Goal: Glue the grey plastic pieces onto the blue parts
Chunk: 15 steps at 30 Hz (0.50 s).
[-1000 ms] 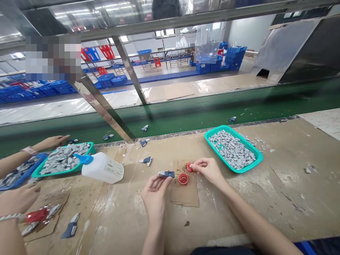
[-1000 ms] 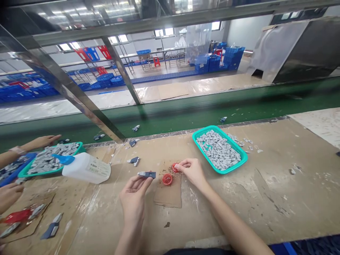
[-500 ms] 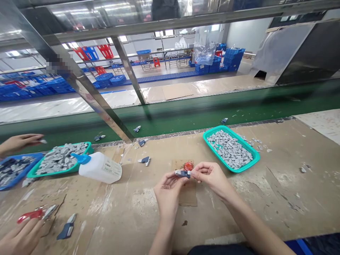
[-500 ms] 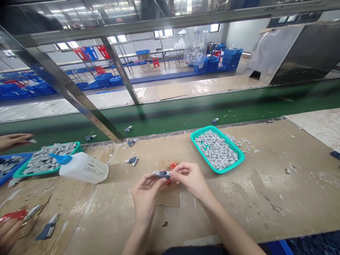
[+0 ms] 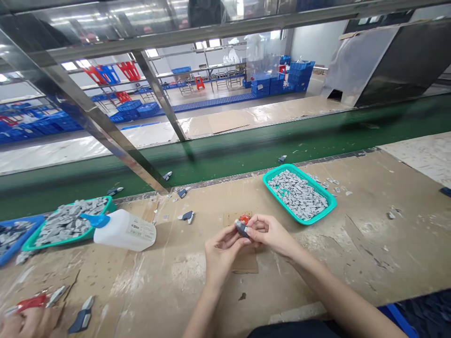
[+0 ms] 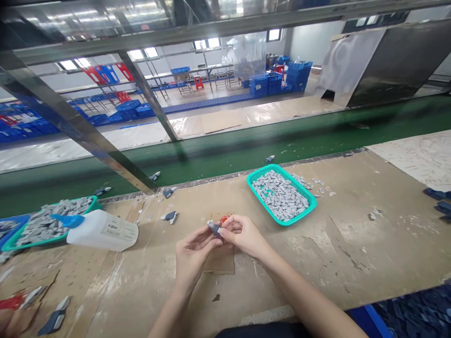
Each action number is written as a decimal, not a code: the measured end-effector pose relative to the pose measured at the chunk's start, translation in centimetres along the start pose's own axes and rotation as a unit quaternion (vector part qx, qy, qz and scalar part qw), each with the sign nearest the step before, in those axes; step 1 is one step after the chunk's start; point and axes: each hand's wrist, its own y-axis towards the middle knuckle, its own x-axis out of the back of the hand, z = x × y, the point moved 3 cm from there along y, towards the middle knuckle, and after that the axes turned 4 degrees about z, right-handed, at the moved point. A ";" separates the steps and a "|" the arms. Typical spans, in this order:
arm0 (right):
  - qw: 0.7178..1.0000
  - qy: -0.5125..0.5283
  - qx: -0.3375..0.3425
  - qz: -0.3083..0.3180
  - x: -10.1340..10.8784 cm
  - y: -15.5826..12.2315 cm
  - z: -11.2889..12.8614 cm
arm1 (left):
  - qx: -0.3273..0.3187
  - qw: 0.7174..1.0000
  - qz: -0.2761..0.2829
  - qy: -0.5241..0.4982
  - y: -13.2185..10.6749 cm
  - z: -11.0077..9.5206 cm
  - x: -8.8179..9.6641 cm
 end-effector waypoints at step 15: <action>0.800 -0.565 0.000 -0.202 15.9 6.7 5.1 | -0.151 0.929 0.024 0.337 16.5 -1.1 2.9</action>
